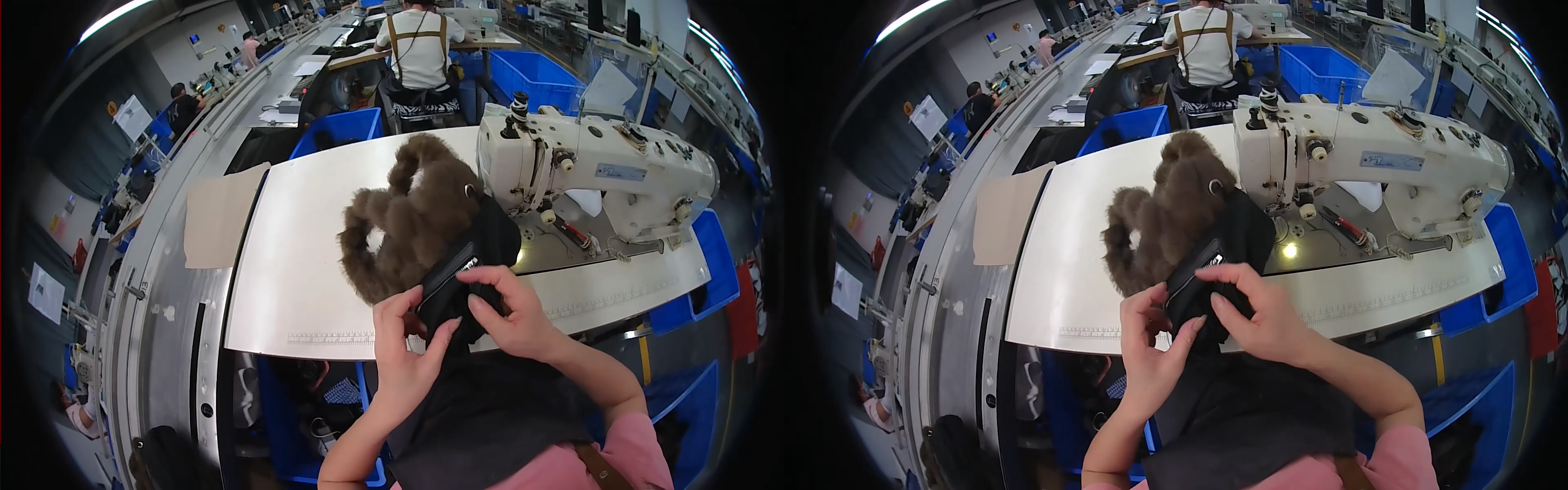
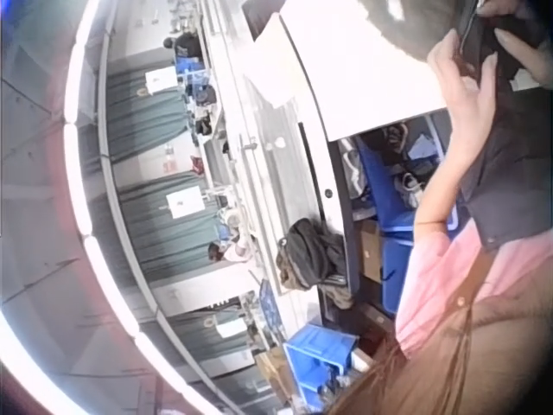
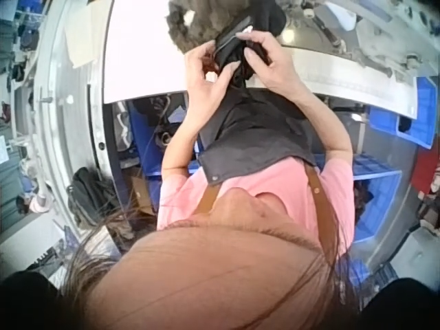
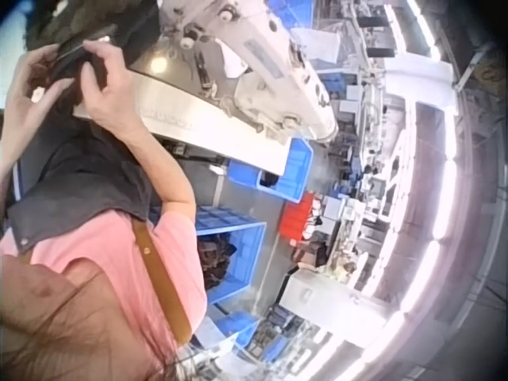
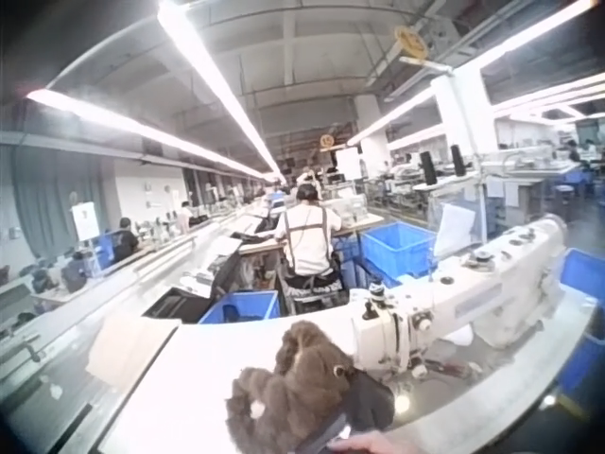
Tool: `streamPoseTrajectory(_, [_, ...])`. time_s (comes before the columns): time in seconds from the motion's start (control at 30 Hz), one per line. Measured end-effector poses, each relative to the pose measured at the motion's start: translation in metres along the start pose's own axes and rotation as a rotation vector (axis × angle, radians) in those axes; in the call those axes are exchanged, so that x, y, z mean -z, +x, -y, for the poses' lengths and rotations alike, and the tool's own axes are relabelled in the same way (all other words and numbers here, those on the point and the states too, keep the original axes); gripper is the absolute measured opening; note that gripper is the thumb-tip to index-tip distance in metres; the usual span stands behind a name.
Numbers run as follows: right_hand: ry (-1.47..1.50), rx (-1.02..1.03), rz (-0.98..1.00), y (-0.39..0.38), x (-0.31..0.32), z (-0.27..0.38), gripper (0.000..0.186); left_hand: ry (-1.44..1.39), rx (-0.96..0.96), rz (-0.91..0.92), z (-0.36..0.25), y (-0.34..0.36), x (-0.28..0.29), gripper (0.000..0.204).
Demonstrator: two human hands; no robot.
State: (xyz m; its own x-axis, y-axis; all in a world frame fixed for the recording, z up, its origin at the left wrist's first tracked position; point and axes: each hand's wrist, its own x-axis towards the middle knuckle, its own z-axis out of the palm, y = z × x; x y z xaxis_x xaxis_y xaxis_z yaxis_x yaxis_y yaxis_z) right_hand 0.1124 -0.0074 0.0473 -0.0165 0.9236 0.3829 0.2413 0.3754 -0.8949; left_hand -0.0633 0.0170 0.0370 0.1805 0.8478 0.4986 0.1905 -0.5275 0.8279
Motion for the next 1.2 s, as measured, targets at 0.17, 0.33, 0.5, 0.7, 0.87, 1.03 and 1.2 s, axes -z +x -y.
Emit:
streamPoseTrajectory(0.17, [0.349, 0.059, 0.2, -0.003, -0.014, -0.002, 0.021, -0.127, 0.022, -0.173, 0.024, -0.007, -0.022, 0.037])
streamPoseTrajectory(0.33, [0.459, 0.015, 0.451, 0.008, -0.01, 0.011, 0.022, -0.49, 0.134, -0.401, 0.029, -0.008, -0.046, 0.034])
streamPoseTrajectory(0.5, [0.476, -0.287, 0.344, -0.004, 0.021, 0.005, 0.029, -0.431, 0.15, -0.244, 0.039, -0.033, -0.022, 0.049])
streamPoseTrajectory(0.7, [0.94, -0.283, 0.092, 0.001, 0.01, -0.015, 0.04, -0.471, 0.291, -0.058, 0.026, -0.032, -0.001, 0.058])
streamPoseTrajectory(0.87, [1.003, -0.377, 0.221, -0.002, 0.007, -0.017, 0.044, -0.412, 0.396, 0.054, 0.038, -0.037, 0.013, 0.082])
streamPoseTrajectory(1.03, [1.272, -0.426, 0.196, -0.006, -0.007, -0.019, 0.056, -0.573, 0.298, 0.038, 0.031, -0.049, -0.021, 0.11])
streamPoseTrajectory(1.2, [1.371, -0.304, 0.305, -0.016, 0.006, -0.042, 0.06, -1.21, 0.552, -0.14, 0.018, -0.072, -0.012, 0.093])
